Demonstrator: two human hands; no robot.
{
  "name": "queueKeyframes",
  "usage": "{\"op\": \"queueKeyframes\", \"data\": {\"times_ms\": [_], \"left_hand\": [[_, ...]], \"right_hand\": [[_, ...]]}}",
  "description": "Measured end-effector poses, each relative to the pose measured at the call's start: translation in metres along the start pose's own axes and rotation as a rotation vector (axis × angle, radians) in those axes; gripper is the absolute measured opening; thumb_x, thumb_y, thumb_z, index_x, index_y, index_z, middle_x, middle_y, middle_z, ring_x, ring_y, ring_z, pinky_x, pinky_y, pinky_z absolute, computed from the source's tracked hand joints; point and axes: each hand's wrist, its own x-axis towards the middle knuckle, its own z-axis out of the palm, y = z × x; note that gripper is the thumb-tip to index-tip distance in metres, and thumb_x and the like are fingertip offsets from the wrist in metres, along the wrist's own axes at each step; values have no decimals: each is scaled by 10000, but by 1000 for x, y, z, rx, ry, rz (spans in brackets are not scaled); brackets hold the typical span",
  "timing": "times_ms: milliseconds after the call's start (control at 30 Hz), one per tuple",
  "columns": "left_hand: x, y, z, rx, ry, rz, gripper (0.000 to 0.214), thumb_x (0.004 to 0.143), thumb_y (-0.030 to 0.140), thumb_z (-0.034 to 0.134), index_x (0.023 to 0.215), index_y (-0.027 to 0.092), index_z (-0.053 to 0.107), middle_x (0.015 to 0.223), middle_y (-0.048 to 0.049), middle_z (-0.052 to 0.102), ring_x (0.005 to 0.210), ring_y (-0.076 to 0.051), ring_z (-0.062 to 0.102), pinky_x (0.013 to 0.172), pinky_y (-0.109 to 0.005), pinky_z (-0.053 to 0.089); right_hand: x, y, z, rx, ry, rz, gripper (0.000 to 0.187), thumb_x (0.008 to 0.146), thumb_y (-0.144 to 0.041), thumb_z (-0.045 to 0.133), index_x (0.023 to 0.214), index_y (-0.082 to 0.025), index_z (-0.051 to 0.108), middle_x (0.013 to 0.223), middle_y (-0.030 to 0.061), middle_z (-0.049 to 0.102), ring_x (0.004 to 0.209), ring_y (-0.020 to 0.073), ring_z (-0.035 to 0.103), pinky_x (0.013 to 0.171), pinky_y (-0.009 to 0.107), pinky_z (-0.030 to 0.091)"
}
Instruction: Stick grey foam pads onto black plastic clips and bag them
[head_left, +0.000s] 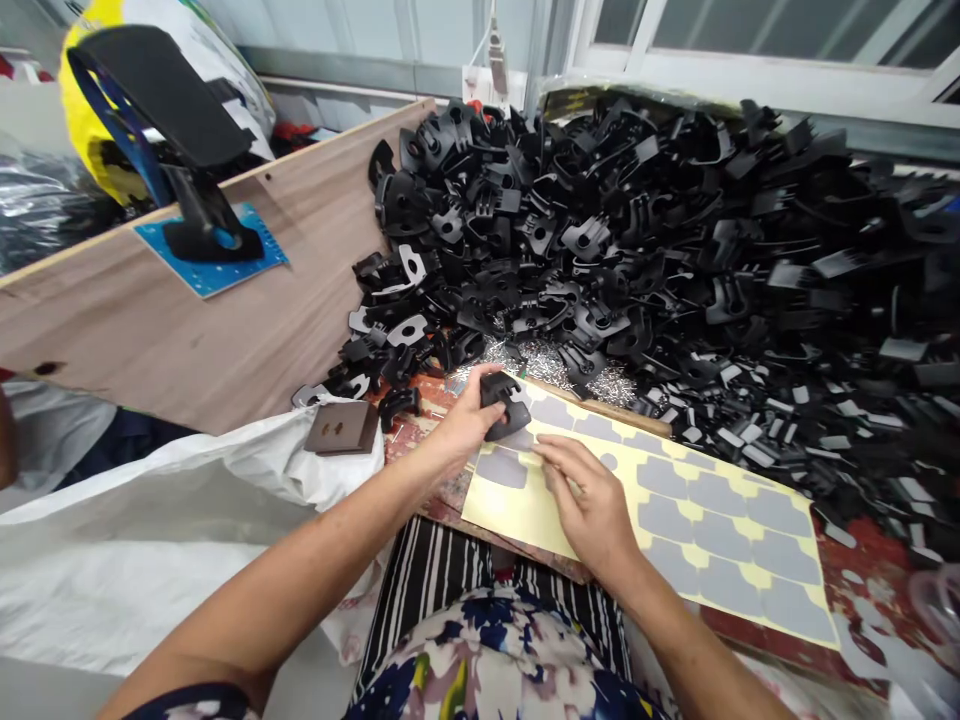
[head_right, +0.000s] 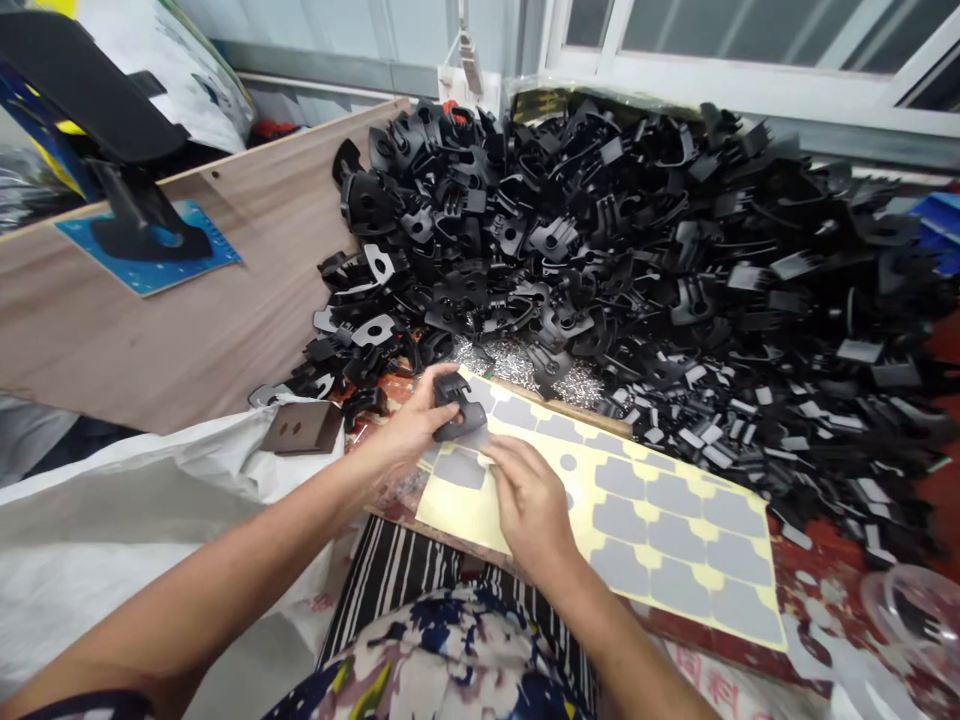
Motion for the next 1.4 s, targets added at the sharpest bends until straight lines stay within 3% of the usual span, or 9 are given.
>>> {"op": "queueKeyframes", "data": {"times_ms": [100,267,467,533,633,700,900,1167,1400], "left_hand": [[15,-6,5,111,-110,-104,438,800,85,673,1176,272,548,912,2,554,677,-121,569,573,-254,565],[41,-25,17,244,-262,-238,406,765,59,678,1119,232,576,821,6,558,589,-108,550,483,-212,533],[52,-35,12,169,-225,-243,456,735,114,759,1136,235,580,847,5,560,582,-103,547,508,-244,553],[41,-32,11,122,-220,-221,508,726,165,806,1166,261,571,885,10,560,618,-98,553,553,-239,560],[13,-28,11,-96,-218,-234,535,760,329,854,1214,296,573,962,-1,591,692,-115,591,616,-251,565],[-5,-29,12,-298,-218,-266,492,799,446,835,1198,269,608,1007,-29,625,739,-145,622,659,-288,577],[-28,-40,17,-499,-202,-296,366,909,478,714,1154,213,656,1083,-97,676,897,-246,687,818,-441,602],[-29,-45,15,-493,-274,-298,354,962,479,637,1226,242,640,967,-61,605,720,-168,603,657,-349,593],[-32,-45,16,-507,-268,-305,327,978,469,615,1200,230,644,950,-60,595,714,-160,574,666,-352,598]], "right_hand": [[-25,8,10,40,-60,192,312,1020,-148,467,1164,-247,726,1252,103,693,1164,250,669,991,422,551],[-31,14,22,104,-161,283,275,956,-153,481,1077,-221,719,1233,114,702,1192,304,617,1032,522,498],[-21,-29,-18,508,-493,412,246,856,-162,642,1066,-258,726,1128,37,714,1087,234,666,1021,403,507],[-14,-31,-32,468,-338,385,183,855,-169,662,1012,-254,700,1045,20,707,1025,214,665,959,353,513],[-5,-12,-40,292,74,355,87,884,-215,666,964,-245,647,902,6,674,902,201,651,872,339,509],[-1,7,-36,274,168,346,97,884,-234,681,971,-243,639,882,7,664,867,202,644,845,344,514],[-5,32,-13,309,199,343,85,903,-260,701,960,-234,642,911,33,671,899,217,638,864,374,522],[-5,30,-8,272,173,320,37,916,-242,682,921,-238,645,894,24,669,888,218,641,838,363,513],[-5,27,-7,242,159,292,40,930,-230,662,898,-239,641,889,15,672,874,207,638,832,354,500]]}}
